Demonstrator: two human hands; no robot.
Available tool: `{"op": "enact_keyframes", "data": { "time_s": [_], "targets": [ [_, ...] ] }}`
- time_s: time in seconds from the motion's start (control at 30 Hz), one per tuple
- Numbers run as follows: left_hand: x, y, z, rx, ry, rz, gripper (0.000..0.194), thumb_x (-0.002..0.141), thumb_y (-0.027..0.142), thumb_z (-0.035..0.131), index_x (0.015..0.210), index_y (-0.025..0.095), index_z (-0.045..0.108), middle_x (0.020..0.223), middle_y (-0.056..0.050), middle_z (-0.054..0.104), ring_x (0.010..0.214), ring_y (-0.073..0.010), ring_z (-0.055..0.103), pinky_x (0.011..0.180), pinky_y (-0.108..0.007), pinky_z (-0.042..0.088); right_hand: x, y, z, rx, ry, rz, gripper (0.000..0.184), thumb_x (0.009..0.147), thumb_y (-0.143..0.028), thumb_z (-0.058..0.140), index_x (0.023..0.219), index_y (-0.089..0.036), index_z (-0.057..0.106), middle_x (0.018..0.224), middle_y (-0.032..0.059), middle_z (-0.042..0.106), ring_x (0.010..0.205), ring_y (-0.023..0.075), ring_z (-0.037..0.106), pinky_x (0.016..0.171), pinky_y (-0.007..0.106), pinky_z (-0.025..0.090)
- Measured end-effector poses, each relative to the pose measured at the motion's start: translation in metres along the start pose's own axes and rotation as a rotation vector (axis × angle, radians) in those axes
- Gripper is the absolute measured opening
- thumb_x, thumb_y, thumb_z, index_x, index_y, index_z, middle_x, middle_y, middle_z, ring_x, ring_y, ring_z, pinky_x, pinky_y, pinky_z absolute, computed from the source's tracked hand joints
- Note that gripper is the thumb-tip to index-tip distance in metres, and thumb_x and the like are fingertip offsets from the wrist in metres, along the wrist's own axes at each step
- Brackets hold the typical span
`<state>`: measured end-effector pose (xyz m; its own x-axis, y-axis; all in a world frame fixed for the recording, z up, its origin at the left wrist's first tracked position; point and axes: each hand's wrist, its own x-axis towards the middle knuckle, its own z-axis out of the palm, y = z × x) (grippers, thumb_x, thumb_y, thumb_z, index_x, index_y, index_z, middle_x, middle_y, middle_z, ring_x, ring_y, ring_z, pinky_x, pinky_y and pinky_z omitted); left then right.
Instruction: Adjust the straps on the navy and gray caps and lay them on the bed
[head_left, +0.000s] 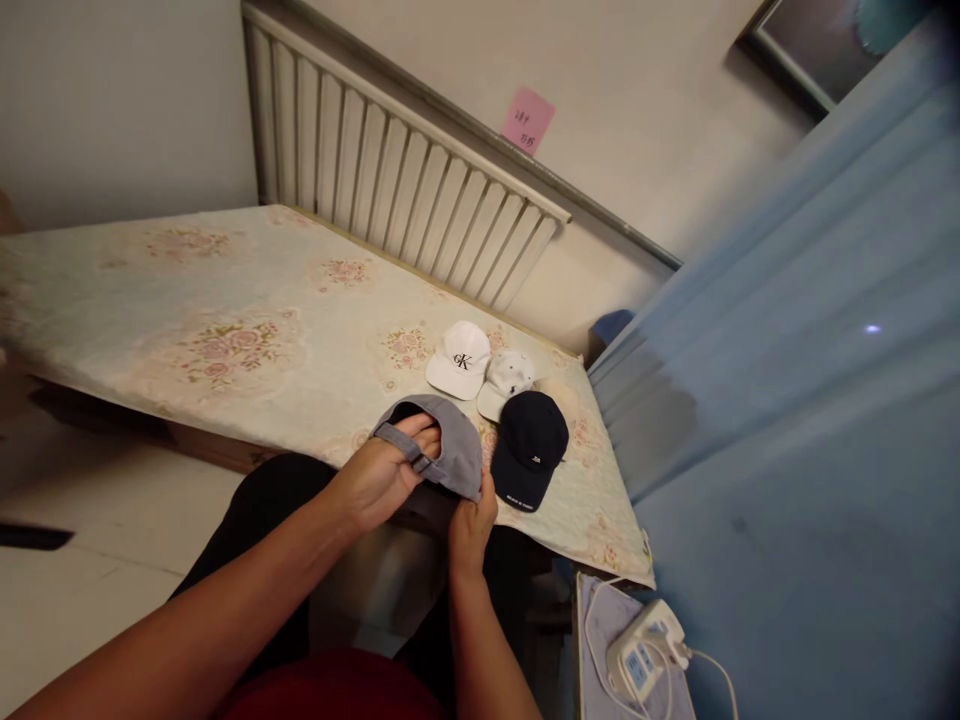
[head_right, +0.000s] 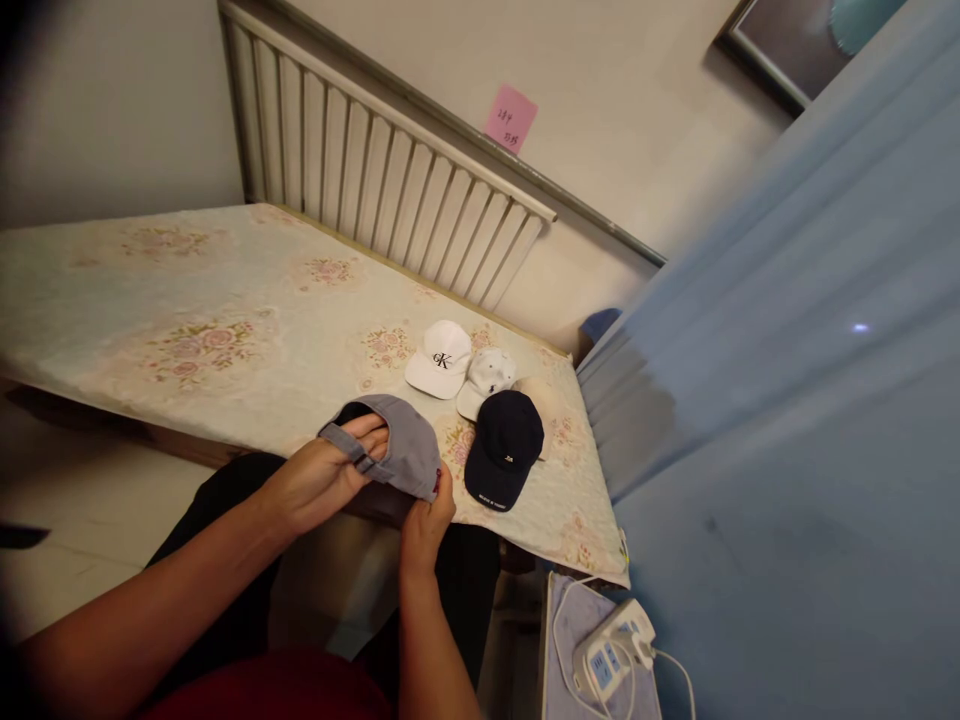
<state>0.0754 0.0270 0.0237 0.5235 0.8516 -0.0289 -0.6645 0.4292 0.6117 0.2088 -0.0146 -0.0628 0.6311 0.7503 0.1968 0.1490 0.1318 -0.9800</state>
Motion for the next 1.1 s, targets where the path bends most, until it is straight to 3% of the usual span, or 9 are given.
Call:
{"op": "enact_keyframes", "data": {
  "time_s": [0.13, 0.2, 0.47, 0.63, 0.83, 1.1],
  "targets": [
    [-0.009, 0.006, -0.001, 0.044, -0.035, -0.083, 0.048, 0.068, -0.002, 0.060, 0.113, 0.014, 0.067, 0.118, -0.013, 0.068, 0.118, -0.0269, 0.058, 0.104, -0.038, 0.040, 0.006, 0.003, -0.003, -0.029, 0.059, 0.000, 0.041, 0.075, -0.020, 0.045, 0.110, -0.016, 0.065, 0.111, 0.0071, 0.069, 0.107, 0.0224, 0.059, 0.098, 0.036, 0.042],
    [-0.013, 0.007, -0.001, 0.086, -0.047, -0.098, 0.047, 0.069, 0.001, 0.063, 0.114, 0.014, 0.066, 0.121, -0.013, 0.066, 0.122, -0.0269, 0.054, 0.107, -0.039, 0.036, 0.006, 0.003, -0.003, -0.044, 0.064, 0.006, 0.040, 0.075, -0.022, 0.045, 0.108, -0.015, 0.066, 0.110, 0.0076, 0.069, 0.105, 0.0232, 0.060, 0.096, 0.037, 0.043],
    [-0.002, -0.002, -0.007, 0.261, 0.070, -0.049, 0.024, 0.077, 0.025, 0.070, 0.098, 0.015, 0.062, 0.094, -0.007, 0.074, 0.090, -0.0224, 0.070, 0.092, -0.042, 0.050, 0.003, 0.000, 0.002, -0.112, -0.070, -0.035, 0.041, 0.078, -0.020, 0.043, 0.113, -0.017, 0.064, 0.113, 0.0083, 0.068, 0.108, 0.0236, 0.060, 0.096, 0.038, 0.045],
    [0.001, -0.008, -0.007, 0.262, 0.106, -0.042, 0.025, 0.076, 0.025, 0.071, 0.096, 0.015, 0.059, 0.090, -0.006, 0.073, 0.086, -0.0205, 0.070, 0.087, -0.038, 0.052, 0.000, -0.009, 0.002, -0.215, -0.081, -0.135, 0.050, 0.075, -0.013, 0.039, 0.120, -0.015, 0.059, 0.115, 0.0099, 0.068, 0.110, 0.0223, 0.061, 0.096, 0.037, 0.046],
    [-0.003, -0.019, -0.009, 0.263, 0.056, -0.076, 0.023, 0.079, 0.027, 0.068, 0.097, 0.015, 0.059, 0.090, -0.007, 0.073, 0.085, -0.0192, 0.070, 0.086, -0.036, 0.052, -0.007, -0.019, 0.005, -0.333, -0.077, -0.339, 0.056, 0.072, -0.009, 0.039, 0.126, -0.012, 0.056, 0.121, 0.0134, 0.065, 0.114, 0.0222, 0.060, 0.098, 0.037, 0.046],
    [-0.002, -0.020, -0.015, 0.380, 0.085, -0.001, 0.022, 0.077, 0.029, 0.068, 0.093, 0.016, 0.060, 0.087, -0.004, 0.070, 0.083, -0.0176, 0.067, 0.081, -0.034, 0.053, -0.006, -0.026, 0.002, -0.385, -0.183, -0.365, 0.044, 0.082, -0.013, 0.038, 0.120, -0.016, 0.060, 0.117, 0.0108, 0.067, 0.111, 0.0209, 0.061, 0.097, 0.036, 0.047]
  ]
}}
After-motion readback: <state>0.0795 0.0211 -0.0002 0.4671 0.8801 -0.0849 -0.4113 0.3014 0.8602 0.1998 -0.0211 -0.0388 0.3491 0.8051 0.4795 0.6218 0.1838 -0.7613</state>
